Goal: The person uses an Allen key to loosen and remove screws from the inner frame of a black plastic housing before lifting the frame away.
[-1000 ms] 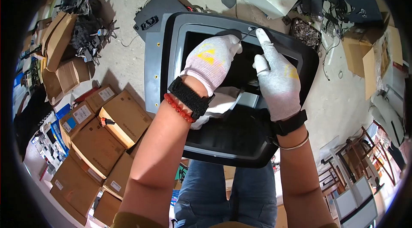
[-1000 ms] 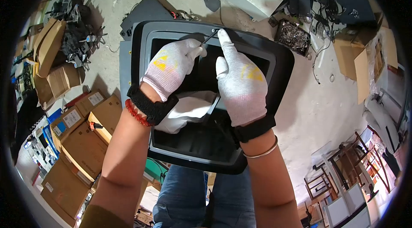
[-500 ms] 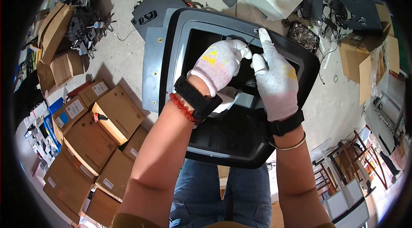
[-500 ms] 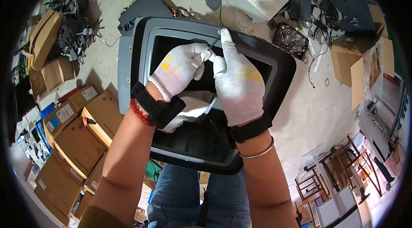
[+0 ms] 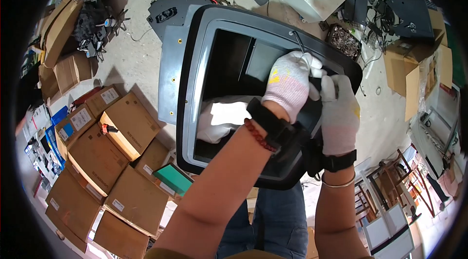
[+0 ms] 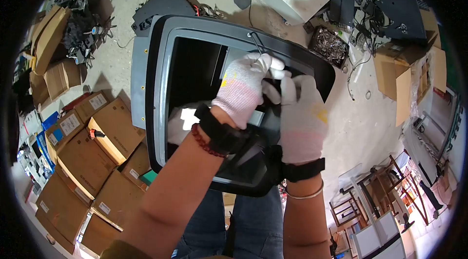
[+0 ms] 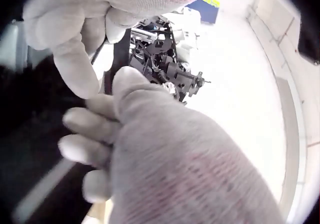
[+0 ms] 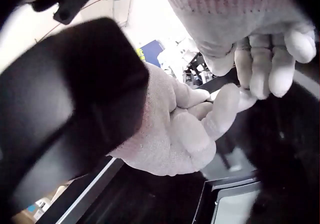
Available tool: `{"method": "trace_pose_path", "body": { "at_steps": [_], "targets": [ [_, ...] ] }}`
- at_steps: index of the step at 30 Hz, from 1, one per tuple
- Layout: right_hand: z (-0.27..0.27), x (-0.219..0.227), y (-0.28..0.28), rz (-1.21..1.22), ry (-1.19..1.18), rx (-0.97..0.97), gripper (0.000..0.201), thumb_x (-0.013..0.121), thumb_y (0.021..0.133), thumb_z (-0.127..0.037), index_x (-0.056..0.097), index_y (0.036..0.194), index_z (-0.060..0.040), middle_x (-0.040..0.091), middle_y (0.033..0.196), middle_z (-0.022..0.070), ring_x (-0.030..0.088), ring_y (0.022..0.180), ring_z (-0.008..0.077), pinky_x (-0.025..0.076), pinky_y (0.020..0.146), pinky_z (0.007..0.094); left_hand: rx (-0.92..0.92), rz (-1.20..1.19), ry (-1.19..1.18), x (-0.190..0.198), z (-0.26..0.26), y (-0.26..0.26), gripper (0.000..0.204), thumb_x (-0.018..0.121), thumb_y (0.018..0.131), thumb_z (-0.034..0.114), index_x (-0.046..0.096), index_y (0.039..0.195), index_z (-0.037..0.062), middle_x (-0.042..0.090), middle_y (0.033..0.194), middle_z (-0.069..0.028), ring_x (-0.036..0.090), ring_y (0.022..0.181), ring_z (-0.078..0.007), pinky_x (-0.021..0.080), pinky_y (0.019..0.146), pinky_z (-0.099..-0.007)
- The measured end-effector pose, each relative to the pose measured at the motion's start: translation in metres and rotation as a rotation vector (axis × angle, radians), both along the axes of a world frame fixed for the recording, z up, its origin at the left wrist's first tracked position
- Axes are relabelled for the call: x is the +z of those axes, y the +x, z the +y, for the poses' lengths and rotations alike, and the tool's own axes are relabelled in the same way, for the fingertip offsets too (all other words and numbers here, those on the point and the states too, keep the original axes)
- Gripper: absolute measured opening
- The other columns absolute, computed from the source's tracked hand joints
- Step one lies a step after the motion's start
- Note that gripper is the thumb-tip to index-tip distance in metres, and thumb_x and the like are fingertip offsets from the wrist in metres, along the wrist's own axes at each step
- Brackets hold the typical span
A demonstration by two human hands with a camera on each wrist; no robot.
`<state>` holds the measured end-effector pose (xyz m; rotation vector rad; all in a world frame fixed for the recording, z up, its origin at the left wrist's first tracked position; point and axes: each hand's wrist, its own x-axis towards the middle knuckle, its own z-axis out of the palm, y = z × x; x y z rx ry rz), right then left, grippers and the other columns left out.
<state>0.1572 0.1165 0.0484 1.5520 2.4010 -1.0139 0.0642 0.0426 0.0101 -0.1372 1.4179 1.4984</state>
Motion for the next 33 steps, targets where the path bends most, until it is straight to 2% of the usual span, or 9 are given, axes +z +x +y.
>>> {"method": "trace_pose_path", "body": {
  "at_steps": [1, 3, 6, 19, 21, 24, 26, 30, 33],
  "targets": [
    [0.008, -0.003, 0.005, 0.000, 0.000, 0.003, 0.026, 0.058, 0.096, -0.030, 0.063, 0.102, -0.0049, 0.067, 0.089, 0.0159, 0.065, 0.087, 0.0350, 0.049, 0.075, 0.0426, 0.084, -0.183, 0.094, 0.001, 0.006, 0.001, 0.031, 0.042, 0.107, 0.028, 0.063, 0.106, 0.0051, 0.073, 0.095, -0.0051, 0.060, 0.056, -0.0110, 0.040, 0.050, -0.0213],
    [0.023, -0.012, 0.012, 0.153, -0.111, -0.016, 0.029, 0.054, 0.100, -0.030, 0.064, 0.099, -0.0027, 0.063, 0.077, 0.0050, 0.062, 0.069, 0.0134, 0.048, 0.063, 0.0287, 0.194, -0.273, 0.155, -0.004, 0.016, 0.007, 0.034, 0.039, 0.108, 0.029, 0.063, 0.105, 0.0060, 0.072, 0.092, -0.0035, 0.060, 0.056, -0.0104, 0.039, 0.050, -0.0215],
    [0.036, 0.000, -0.018, 0.159, -0.319, -0.193, 0.031, 0.055, 0.097, -0.030, 0.065, 0.088, -0.0023, 0.065, 0.074, 0.0091, 0.064, 0.062, 0.0212, 0.048, 0.059, 0.0334, 0.234, -0.329, 0.137, -0.003, 0.025, 0.008, 0.036, 0.037, 0.108, 0.029, 0.064, 0.103, 0.0065, 0.070, 0.088, -0.0028, 0.057, 0.054, -0.0099, 0.038, 0.049, -0.0218],
    [0.068, -0.022, -0.011, 0.096, -0.147, 0.239, 0.018, 0.061, 0.092, -0.019, 0.068, 0.099, -0.0038, 0.068, 0.081, 0.0103, 0.066, 0.068, 0.0200, 0.051, 0.063, 0.0329, 0.155, -0.357, 0.212, 0.004, 0.025, -0.006, 0.031, 0.047, 0.105, 0.028, 0.068, 0.105, 0.0048, 0.068, 0.084, -0.0039, 0.052, 0.047, -0.0125, 0.040, 0.045, -0.0238],
    [0.074, -0.028, -0.009, 0.090, -0.161, 0.259, 0.016, 0.062, 0.092, -0.018, 0.068, 0.099, -0.0053, 0.069, 0.083, 0.0105, 0.067, 0.070, 0.0221, 0.051, 0.064, 0.0343, 0.005, -0.139, 0.045, 0.014, 0.019, -0.014, 0.030, 0.054, 0.102, 0.029, 0.067, 0.106, 0.0022, 0.068, 0.077, -0.0052, 0.056, 0.049, -0.0153, 0.042, 0.045, -0.0256],
    [0.078, -0.035, -0.003, 0.118, 0.340, 0.573, 0.013, 0.063, 0.090, -0.018, 0.068, 0.098, -0.0092, 0.069, 0.087, 0.0100, 0.067, 0.077, 0.0264, 0.052, 0.067, 0.0370, -0.461, 0.621, -0.420, 0.017, 0.019, -0.032, 0.033, 0.063, 0.096, 0.031, 0.070, 0.098, -0.0008, 0.068, 0.063, -0.0082, 0.065, 0.057, -0.0215, 0.049, 0.053, -0.0333],
    [0.074, -0.029, -0.008, 0.137, 0.514, 0.651, 0.012, 0.064, 0.091, -0.021, 0.068, 0.098, -0.0127, 0.069, 0.090, 0.0092, 0.066, 0.083, 0.0292, 0.052, 0.071, 0.0384, -0.285, 1.209, -0.555, 0.018, 0.008, -0.029, 0.023, 0.067, 0.090, 0.024, 0.072, 0.101, 0.0048, 0.071, 0.075, -0.0126, 0.068, 0.070, -0.0317, 0.054, 0.069, -0.0370],
    [0.062, -0.031, -0.005, 0.261, 0.480, 0.521, 0.011, 0.065, 0.092, -0.023, 0.069, 0.096, -0.0135, 0.069, 0.087, 0.0072, 0.066, 0.082, 0.0274, 0.052, 0.070, 0.0351, -0.372, 1.573, -0.441, -0.002, 0.002, -0.049, 0.024, 0.070, 0.084, 0.018, 0.071, 0.107, 0.0106, 0.069, 0.095, -0.0115, 0.068, 0.088, -0.0324, 0.054, 0.076, -0.0378],
    [0.060, -0.039, -0.002, 0.421, 0.546, 0.508, 0.011, 0.065, 0.092, -0.022, 0.068, 0.096, -0.0124, 0.068, 0.086, 0.0069, 0.066, 0.082, 0.0265, 0.052, 0.070, 0.0334, -0.695, 1.766, -0.624, -0.007, 0.008, -0.057, 0.023, 0.069, 0.085, 0.019, 0.071, 0.108, 0.0151, 0.067, 0.092, -0.0082, 0.068, 0.086, -0.0285, 0.055, 0.076, -0.0378]
  ]
}}
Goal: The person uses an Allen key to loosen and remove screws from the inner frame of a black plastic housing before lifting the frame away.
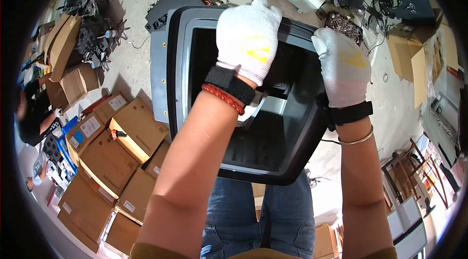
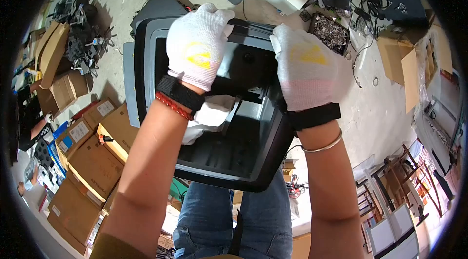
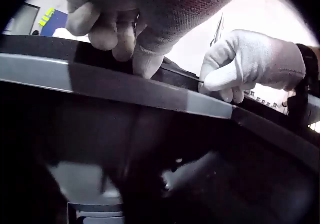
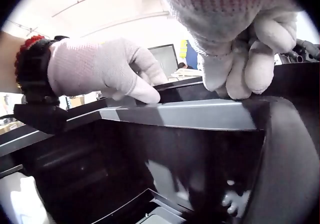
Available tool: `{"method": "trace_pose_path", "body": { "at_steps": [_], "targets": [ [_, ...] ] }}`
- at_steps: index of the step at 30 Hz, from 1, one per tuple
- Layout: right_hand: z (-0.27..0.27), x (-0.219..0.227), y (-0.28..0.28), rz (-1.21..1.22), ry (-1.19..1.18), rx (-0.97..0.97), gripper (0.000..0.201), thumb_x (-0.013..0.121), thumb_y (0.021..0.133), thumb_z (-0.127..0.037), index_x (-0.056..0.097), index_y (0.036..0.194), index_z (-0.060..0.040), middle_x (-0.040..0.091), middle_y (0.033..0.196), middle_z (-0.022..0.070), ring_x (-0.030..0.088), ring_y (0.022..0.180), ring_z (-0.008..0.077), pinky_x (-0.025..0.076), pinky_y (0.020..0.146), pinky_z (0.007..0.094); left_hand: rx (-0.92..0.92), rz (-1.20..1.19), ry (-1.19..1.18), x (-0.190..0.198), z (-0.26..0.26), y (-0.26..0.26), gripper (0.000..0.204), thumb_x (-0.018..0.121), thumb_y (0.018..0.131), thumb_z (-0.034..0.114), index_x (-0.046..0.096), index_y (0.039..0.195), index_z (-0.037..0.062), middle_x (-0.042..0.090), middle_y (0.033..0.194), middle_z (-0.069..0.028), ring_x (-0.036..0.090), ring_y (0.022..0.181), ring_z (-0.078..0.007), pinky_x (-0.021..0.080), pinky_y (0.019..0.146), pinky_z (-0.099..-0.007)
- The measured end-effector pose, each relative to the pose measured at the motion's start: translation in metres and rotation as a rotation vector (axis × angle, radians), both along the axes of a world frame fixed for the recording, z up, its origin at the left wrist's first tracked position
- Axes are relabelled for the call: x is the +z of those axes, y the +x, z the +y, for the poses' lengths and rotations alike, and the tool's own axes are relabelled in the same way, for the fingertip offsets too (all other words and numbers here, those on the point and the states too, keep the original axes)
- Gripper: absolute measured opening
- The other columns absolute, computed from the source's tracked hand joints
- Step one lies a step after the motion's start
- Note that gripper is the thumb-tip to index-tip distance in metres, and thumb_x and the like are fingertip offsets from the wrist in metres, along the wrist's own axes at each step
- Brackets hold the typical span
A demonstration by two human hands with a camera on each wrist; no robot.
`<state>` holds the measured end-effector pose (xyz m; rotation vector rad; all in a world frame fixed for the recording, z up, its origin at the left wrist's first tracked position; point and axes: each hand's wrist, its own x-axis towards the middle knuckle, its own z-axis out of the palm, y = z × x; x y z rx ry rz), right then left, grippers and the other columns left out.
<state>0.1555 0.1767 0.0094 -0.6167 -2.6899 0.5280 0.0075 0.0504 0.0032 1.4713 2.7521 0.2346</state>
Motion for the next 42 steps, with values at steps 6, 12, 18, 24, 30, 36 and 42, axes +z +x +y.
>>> {"method": "trace_pose_path", "body": {
  "at_steps": [6, 12, 18, 24, 30, 36, 42],
  "targets": [
    [0.000, -0.002, 0.000, -0.025, 0.091, 0.028, 0.014, 0.067, 0.089, -0.017, 0.069, 0.101, -0.0099, 0.070, 0.090, 0.0077, 0.067, 0.084, 0.0276, 0.053, 0.075, 0.0348, -0.171, 0.106, 0.114, -0.004, -0.016, -0.005, 0.023, 0.067, 0.086, 0.019, 0.069, 0.109, 0.0151, 0.067, 0.089, -0.0055, 0.068, 0.082, -0.0265, 0.054, 0.071, -0.0385],
    [0.004, -0.001, 0.002, -0.037, 0.076, 0.056, 0.016, 0.067, 0.088, -0.013, 0.070, 0.103, -0.0092, 0.071, 0.094, 0.0086, 0.068, 0.086, 0.0277, 0.055, 0.078, 0.0354, -0.296, 0.146, 0.108, -0.002, -0.013, -0.009, 0.025, 0.066, 0.082, 0.015, 0.069, 0.107, 0.0158, 0.066, 0.089, -0.0053, 0.068, 0.082, -0.0255, 0.054, 0.072, -0.0384],
    [0.005, -0.002, 0.003, -0.045, -0.162, 0.006, 0.017, 0.066, 0.090, -0.012, 0.070, 0.105, -0.0068, 0.071, 0.093, 0.0104, 0.068, 0.084, 0.0280, 0.055, 0.075, 0.0344, -0.264, 0.135, -0.102, 0.007, -0.007, -0.007, 0.027, 0.064, 0.080, 0.014, 0.069, 0.107, 0.0156, 0.067, 0.092, -0.0051, 0.068, 0.083, -0.0246, 0.054, 0.074, -0.0370],
    [-0.002, 0.016, 0.001, -0.026, -0.158, -0.005, 0.017, 0.065, 0.090, -0.016, 0.069, 0.102, -0.0059, 0.068, 0.087, 0.0120, 0.067, 0.080, 0.0303, 0.053, 0.069, 0.0369, -0.309, 0.186, -0.072, 0.035, -0.016, -0.004, 0.028, 0.063, 0.079, 0.012, 0.068, 0.107, 0.0152, 0.065, 0.092, -0.0045, 0.067, 0.081, -0.0241, 0.053, 0.071, -0.0363],
    [-0.071, 0.015, 0.014, -0.250, -0.822, -0.027, 0.012, 0.062, 0.091, -0.022, 0.066, 0.091, -0.0109, 0.066, 0.084, 0.0136, 0.066, 0.080, 0.0348, 0.051, 0.069, 0.0412, -0.583, 0.175, -0.055, 0.036, -0.065, -0.011, 0.042, 0.060, 0.074, 0.012, 0.064, 0.116, 0.0173, 0.059, 0.108, -0.0012, 0.062, 0.079, -0.0195, 0.048, 0.068, -0.0350],
    [-0.113, -0.003, -0.023, -0.080, -1.396, -0.460, 0.016, 0.064, 0.092, -0.020, 0.068, 0.098, -0.0058, 0.070, 0.079, 0.0114, 0.067, 0.066, 0.0218, 0.052, 0.063, 0.0328, -0.484, 0.077, 0.030, 0.030, -0.060, -0.020, 0.043, 0.063, 0.076, 0.009, 0.068, 0.118, 0.0162, 0.067, 0.113, -0.0039, 0.066, 0.087, -0.0233, 0.051, 0.074, -0.0372],
    [-0.126, -0.022, -0.038, 0.094, -1.699, -0.506, 0.016, 0.062, 0.095, -0.016, 0.068, 0.099, -0.0012, 0.069, 0.078, 0.0059, 0.061, 0.062, 0.0105, 0.048, 0.059, 0.0250, -0.243, -0.113, 0.204, 0.028, -0.062, -0.033, 0.032, 0.070, 0.083, 0.006, 0.071, 0.115, 0.0119, 0.071, 0.103, -0.0105, 0.067, 0.094, -0.0316, 0.054, 0.082, -0.0400]
  ]
}}
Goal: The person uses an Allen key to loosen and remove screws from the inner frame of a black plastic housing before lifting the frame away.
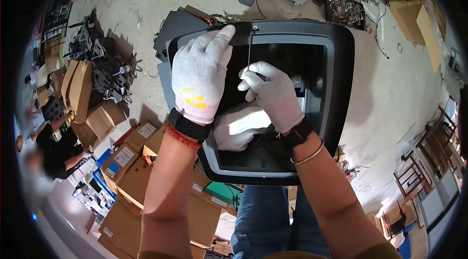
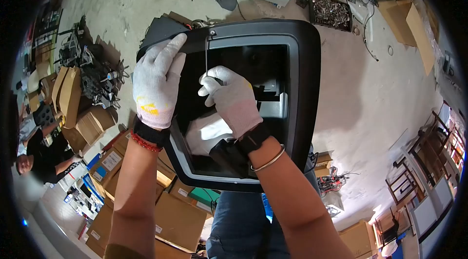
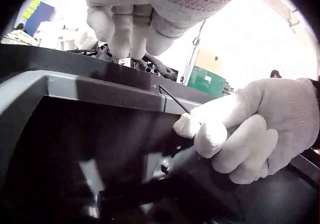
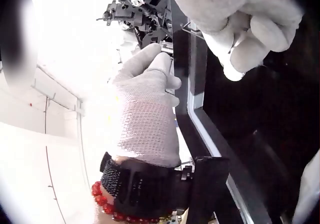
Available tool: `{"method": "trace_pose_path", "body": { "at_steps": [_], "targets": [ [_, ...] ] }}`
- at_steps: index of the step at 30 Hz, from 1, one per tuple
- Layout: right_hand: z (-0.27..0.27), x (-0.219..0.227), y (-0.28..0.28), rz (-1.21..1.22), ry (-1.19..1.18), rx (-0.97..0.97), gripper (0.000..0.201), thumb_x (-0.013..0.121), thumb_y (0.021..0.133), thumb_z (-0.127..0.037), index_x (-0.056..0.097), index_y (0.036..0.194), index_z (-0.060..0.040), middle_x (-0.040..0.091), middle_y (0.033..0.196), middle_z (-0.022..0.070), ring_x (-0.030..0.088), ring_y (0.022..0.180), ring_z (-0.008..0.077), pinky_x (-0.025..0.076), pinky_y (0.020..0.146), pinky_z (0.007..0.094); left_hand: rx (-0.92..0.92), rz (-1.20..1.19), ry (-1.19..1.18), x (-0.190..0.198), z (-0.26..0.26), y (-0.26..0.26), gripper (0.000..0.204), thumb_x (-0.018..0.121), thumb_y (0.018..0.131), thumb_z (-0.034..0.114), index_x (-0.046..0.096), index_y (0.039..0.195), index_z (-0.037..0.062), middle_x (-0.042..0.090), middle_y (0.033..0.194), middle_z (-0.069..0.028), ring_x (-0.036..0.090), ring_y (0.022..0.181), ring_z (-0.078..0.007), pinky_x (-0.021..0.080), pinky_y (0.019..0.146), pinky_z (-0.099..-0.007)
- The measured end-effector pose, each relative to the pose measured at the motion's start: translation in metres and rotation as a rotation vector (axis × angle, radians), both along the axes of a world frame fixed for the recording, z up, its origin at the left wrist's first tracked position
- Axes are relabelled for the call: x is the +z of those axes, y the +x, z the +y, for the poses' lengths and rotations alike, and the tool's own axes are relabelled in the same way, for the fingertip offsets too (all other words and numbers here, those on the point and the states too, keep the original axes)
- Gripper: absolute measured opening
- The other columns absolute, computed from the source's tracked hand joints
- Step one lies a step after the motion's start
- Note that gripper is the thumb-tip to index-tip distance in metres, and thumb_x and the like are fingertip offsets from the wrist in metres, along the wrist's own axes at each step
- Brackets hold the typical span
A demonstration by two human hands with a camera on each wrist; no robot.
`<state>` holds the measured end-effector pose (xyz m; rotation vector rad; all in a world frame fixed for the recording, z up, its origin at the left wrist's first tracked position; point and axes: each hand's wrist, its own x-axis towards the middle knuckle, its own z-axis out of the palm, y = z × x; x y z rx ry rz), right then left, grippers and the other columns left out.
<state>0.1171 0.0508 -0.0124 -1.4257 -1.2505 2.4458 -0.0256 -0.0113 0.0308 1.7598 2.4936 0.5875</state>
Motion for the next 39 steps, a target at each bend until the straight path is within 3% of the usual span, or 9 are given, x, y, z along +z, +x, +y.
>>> {"method": "trace_pose_path", "body": {
  "at_steps": [8, 12, 21, 26, 29, 31, 34, 39],
  "targets": [
    [0.005, 0.000, -0.001, 0.045, -0.103, 0.015, 0.017, 0.058, 0.097, -0.014, 0.067, 0.102, -0.0011, 0.066, 0.077, 0.0029, 0.057, 0.063, 0.0077, 0.044, 0.057, 0.0214, -0.036, -0.014, -0.108, -0.006, 0.009, 0.000, 0.037, 0.069, 0.085, 0.007, 0.069, 0.121, 0.0125, 0.070, 0.104, -0.0133, 0.067, 0.094, -0.0337, 0.054, 0.082, -0.0408],
    [0.000, -0.001, 0.001, 0.121, -0.236, -0.069, 0.016, 0.055, 0.100, -0.014, 0.065, 0.102, -0.0024, 0.065, 0.078, 0.0010, 0.055, 0.062, 0.0057, 0.042, 0.056, 0.0187, -0.067, -0.015, -0.141, -0.012, 0.012, 0.001, 0.040, 0.068, 0.085, 0.007, 0.067, 0.125, 0.0137, 0.069, 0.105, -0.0123, 0.066, 0.093, -0.0330, 0.054, 0.082, -0.0408],
    [0.000, -0.005, 0.005, 0.215, -0.338, -0.122, 0.016, 0.058, 0.099, -0.017, 0.066, 0.101, -0.0041, 0.064, 0.080, 0.0003, 0.055, 0.064, 0.0049, 0.042, 0.056, 0.0183, -0.228, 0.184, -0.159, -0.023, 0.020, -0.010, 0.036, 0.064, 0.087, 0.010, 0.068, 0.122, 0.0151, 0.069, 0.107, -0.0067, 0.066, 0.090, -0.0285, 0.054, 0.079, -0.0389],
    [0.020, 0.008, 0.017, 0.118, -0.291, -0.033, 0.016, 0.056, 0.101, -0.016, 0.065, 0.100, -0.0037, 0.059, 0.077, -0.0015, 0.048, 0.061, 0.0015, 0.036, 0.051, 0.0154, -0.151, 0.104, -0.106, -0.024, 0.022, -0.007, 0.028, 0.070, 0.082, 0.008, 0.073, 0.110, 0.0112, 0.070, 0.102, -0.0069, 0.066, 0.088, -0.0288, 0.053, 0.078, -0.0382],
    [0.028, 0.004, 0.026, 0.174, -0.351, -0.014, 0.018, 0.055, 0.102, -0.017, 0.064, 0.102, -0.0018, 0.057, 0.077, -0.0016, 0.045, 0.060, 0.0015, 0.033, 0.049, 0.0160, -0.114, 0.067, -0.061, -0.025, 0.024, -0.002, 0.027, 0.071, 0.081, 0.007, 0.073, 0.108, 0.0104, 0.071, 0.101, -0.0086, 0.067, 0.089, -0.0298, 0.054, 0.078, -0.0386],
    [0.030, -0.002, 0.028, 0.355, -0.527, -0.004, 0.018, 0.058, 0.100, -0.019, 0.064, 0.102, -0.0028, 0.058, 0.078, -0.0017, 0.048, 0.062, 0.0035, 0.038, 0.052, 0.0168, -0.089, 0.068, -0.048, -0.025, 0.027, 0.000, 0.027, 0.072, 0.081, 0.007, 0.073, 0.108, 0.0103, 0.071, 0.100, -0.0095, 0.067, 0.089, -0.0304, 0.054, 0.078, -0.0388],
    [0.019, -0.010, 0.024, 0.486, -0.720, -0.095, 0.017, 0.056, 0.101, -0.019, 0.063, 0.104, -0.0032, 0.055, 0.079, -0.0023, 0.045, 0.062, 0.0038, 0.036, 0.051, 0.0167, -0.055, 0.014, -0.048, -0.021, 0.032, 0.004, 0.025, 0.071, 0.082, 0.007, 0.073, 0.107, 0.0104, 0.072, 0.099, -0.0109, 0.067, 0.089, -0.0313, 0.054, 0.079, -0.0394],
    [0.004, -0.021, 0.023, 0.481, -0.753, -0.189, 0.017, 0.055, 0.102, -0.019, 0.062, 0.105, -0.0035, 0.056, 0.081, -0.0017, 0.046, 0.064, 0.0046, 0.038, 0.051, 0.0182, -0.056, 0.051, -0.110, -0.018, 0.040, 0.009, 0.023, 0.071, 0.083, 0.008, 0.073, 0.105, 0.0106, 0.072, 0.097, -0.0108, 0.068, 0.089, -0.0315, 0.054, 0.078, -0.0398]
  ]
}}
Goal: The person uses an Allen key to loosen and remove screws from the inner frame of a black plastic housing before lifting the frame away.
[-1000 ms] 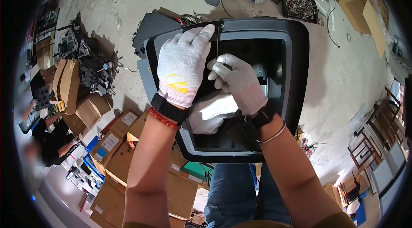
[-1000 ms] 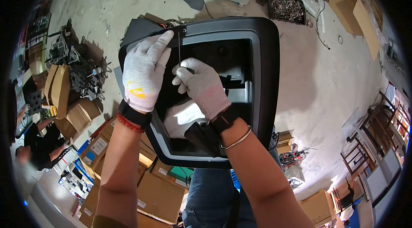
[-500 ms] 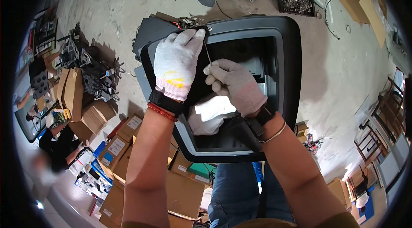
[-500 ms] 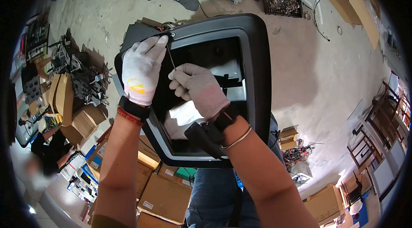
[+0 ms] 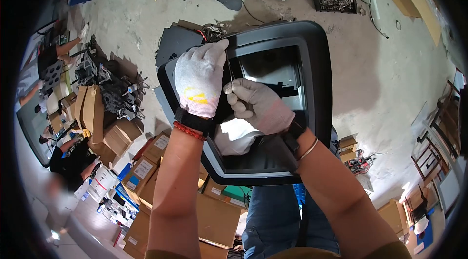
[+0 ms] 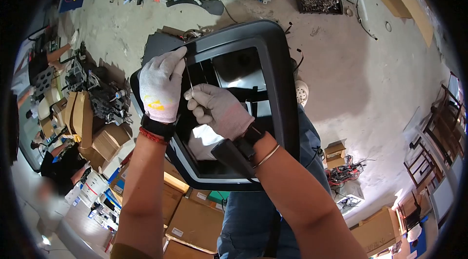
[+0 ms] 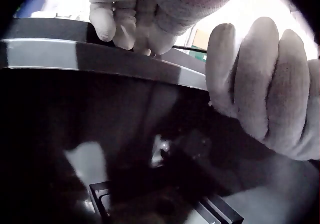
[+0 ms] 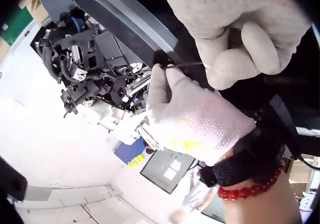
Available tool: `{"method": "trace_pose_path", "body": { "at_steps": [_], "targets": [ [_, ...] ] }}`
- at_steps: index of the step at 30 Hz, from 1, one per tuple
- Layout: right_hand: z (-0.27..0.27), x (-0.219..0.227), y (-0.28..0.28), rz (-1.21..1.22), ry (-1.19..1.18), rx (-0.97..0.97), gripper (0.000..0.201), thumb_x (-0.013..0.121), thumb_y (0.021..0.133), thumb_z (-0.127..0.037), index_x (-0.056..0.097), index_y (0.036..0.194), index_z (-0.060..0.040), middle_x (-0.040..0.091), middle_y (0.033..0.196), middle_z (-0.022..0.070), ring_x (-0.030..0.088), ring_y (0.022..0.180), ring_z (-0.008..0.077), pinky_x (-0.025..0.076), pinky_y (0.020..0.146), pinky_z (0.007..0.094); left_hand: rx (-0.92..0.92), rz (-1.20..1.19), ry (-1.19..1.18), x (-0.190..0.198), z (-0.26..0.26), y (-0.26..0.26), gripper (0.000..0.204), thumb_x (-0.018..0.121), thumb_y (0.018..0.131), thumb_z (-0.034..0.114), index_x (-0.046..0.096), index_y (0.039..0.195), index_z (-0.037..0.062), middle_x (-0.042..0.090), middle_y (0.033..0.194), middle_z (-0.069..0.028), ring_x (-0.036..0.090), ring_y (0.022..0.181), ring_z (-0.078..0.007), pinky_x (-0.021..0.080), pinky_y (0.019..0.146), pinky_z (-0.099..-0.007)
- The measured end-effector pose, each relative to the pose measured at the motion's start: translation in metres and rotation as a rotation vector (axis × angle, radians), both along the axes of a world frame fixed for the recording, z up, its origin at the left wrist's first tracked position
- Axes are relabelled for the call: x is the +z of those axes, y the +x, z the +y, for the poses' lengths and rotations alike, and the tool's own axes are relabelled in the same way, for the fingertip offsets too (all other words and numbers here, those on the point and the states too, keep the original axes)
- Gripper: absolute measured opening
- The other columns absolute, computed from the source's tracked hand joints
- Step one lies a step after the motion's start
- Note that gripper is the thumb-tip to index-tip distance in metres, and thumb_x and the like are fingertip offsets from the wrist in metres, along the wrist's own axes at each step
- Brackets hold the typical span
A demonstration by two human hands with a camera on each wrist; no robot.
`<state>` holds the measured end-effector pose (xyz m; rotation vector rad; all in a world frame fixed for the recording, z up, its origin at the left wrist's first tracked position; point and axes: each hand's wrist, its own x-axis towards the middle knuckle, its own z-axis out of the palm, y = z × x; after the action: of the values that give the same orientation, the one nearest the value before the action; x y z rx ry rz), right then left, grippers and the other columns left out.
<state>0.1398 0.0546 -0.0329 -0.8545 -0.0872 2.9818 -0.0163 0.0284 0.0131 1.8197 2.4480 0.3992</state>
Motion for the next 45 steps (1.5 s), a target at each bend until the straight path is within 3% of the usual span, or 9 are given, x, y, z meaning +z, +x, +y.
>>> {"method": "trace_pose_path", "body": {
  "at_steps": [8, 11, 20, 30, 32, 33, 35, 38, 45],
  "targets": [
    [0.015, 0.009, 0.010, -0.373, 0.295, 0.013, 0.017, 0.058, 0.099, -0.018, 0.066, 0.097, -0.0030, 0.062, 0.078, 0.0016, 0.053, 0.061, 0.0067, 0.044, 0.058, 0.0197, -0.017, 0.083, -0.013, -0.008, -0.001, 0.000, 0.019, 0.069, 0.084, 0.015, 0.073, 0.103, 0.0139, 0.072, 0.095, -0.0081, 0.068, 0.087, -0.0297, 0.053, 0.079, -0.0416],
    [0.034, 0.030, 0.012, -0.583, 0.639, 0.095, 0.015, 0.060, 0.094, -0.016, 0.066, 0.092, -0.0030, 0.063, 0.073, 0.0039, 0.056, 0.060, 0.0097, 0.046, 0.058, 0.0263, 0.066, 0.072, 0.033, -0.007, -0.002, 0.006, 0.015, 0.069, 0.085, 0.014, 0.074, 0.099, 0.0114, 0.072, 0.094, -0.0087, 0.068, 0.087, -0.0301, 0.053, 0.080, -0.0410],
    [0.031, 0.019, 0.015, -0.554, 0.929, 0.123, 0.013, 0.060, 0.095, -0.016, 0.067, 0.094, -0.0050, 0.062, 0.071, 0.0040, 0.056, 0.058, 0.0123, 0.047, 0.057, 0.0290, 0.291, -0.040, 0.102, -0.006, 0.003, 0.023, 0.011, 0.068, 0.085, 0.010, 0.074, 0.094, 0.0070, 0.072, 0.090, -0.0146, 0.068, 0.083, -0.0339, 0.054, 0.076, -0.0413],
    [0.022, 0.020, 0.008, -0.584, 0.622, 0.167, 0.016, 0.062, 0.095, -0.016, 0.069, 0.096, -0.0013, 0.066, 0.072, 0.0048, 0.054, 0.055, 0.0082, 0.044, 0.052, 0.0236, 0.290, -0.007, 0.015, -0.005, 0.006, 0.023, 0.013, 0.068, 0.086, 0.011, 0.075, 0.097, 0.0075, 0.071, 0.091, -0.0129, 0.068, 0.083, -0.0309, 0.054, 0.075, -0.0364],
    [0.000, -0.002, 0.010, -0.476, 1.038, 0.030, 0.017, 0.062, 0.095, -0.017, 0.069, 0.094, -0.0009, 0.066, 0.071, 0.0048, 0.055, 0.054, 0.0087, 0.045, 0.051, 0.0242, 0.300, -0.010, 0.002, -0.006, 0.007, 0.022, 0.014, 0.068, 0.086, 0.011, 0.076, 0.097, 0.0080, 0.071, 0.091, -0.0127, 0.068, 0.083, -0.0305, 0.054, 0.076, -0.0364],
    [0.005, 0.008, 0.009, -0.477, 1.038, 0.031, 0.017, 0.062, 0.095, -0.017, 0.069, 0.094, -0.0009, 0.066, 0.071, 0.0048, 0.055, 0.054, 0.0087, 0.045, 0.051, 0.0242, 0.248, 0.043, -0.006, -0.007, 0.007, 0.020, 0.014, 0.068, 0.086, 0.011, 0.076, 0.097, 0.0084, 0.071, 0.092, -0.0122, 0.068, 0.084, -0.0301, 0.054, 0.076, -0.0364],
    [0.021, 0.038, 0.005, -0.611, 0.651, 0.220, 0.017, 0.058, 0.096, -0.016, 0.069, 0.100, -0.0029, 0.069, 0.077, 0.0091, 0.065, 0.065, 0.0155, 0.052, 0.065, 0.0289, 0.196, 0.095, -0.012, -0.007, 0.006, 0.020, 0.014, 0.068, 0.086, 0.011, 0.076, 0.097, 0.0088, 0.072, 0.092, -0.0117, 0.069, 0.085, -0.0296, 0.054, 0.077, -0.0364],
    [0.019, 0.037, 0.007, -0.684, 0.698, 0.234, 0.018, 0.058, 0.096, -0.017, 0.068, 0.100, -0.0017, 0.068, 0.076, 0.0096, 0.065, 0.065, 0.0154, 0.051, 0.063, 0.0292, 0.196, 0.099, -0.064, -0.004, 0.007, 0.021, 0.015, 0.067, 0.086, 0.011, 0.076, 0.098, 0.0088, 0.072, 0.094, -0.0115, 0.069, 0.087, -0.0294, 0.055, 0.078, -0.0366],
    [0.013, 0.029, 0.005, -0.629, 0.769, 0.130, 0.020, 0.059, 0.097, -0.020, 0.066, 0.102, -0.0019, 0.067, 0.074, 0.0104, 0.063, 0.061, 0.0163, 0.049, 0.059, 0.0308, 0.477, -0.137, 0.080, 0.002, -0.004, 0.032, 0.014, 0.068, 0.088, 0.009, 0.075, 0.100, 0.0061, 0.072, 0.097, -0.0111, 0.069, 0.089, -0.0281, 0.054, 0.081, -0.0336]
  ]
}}
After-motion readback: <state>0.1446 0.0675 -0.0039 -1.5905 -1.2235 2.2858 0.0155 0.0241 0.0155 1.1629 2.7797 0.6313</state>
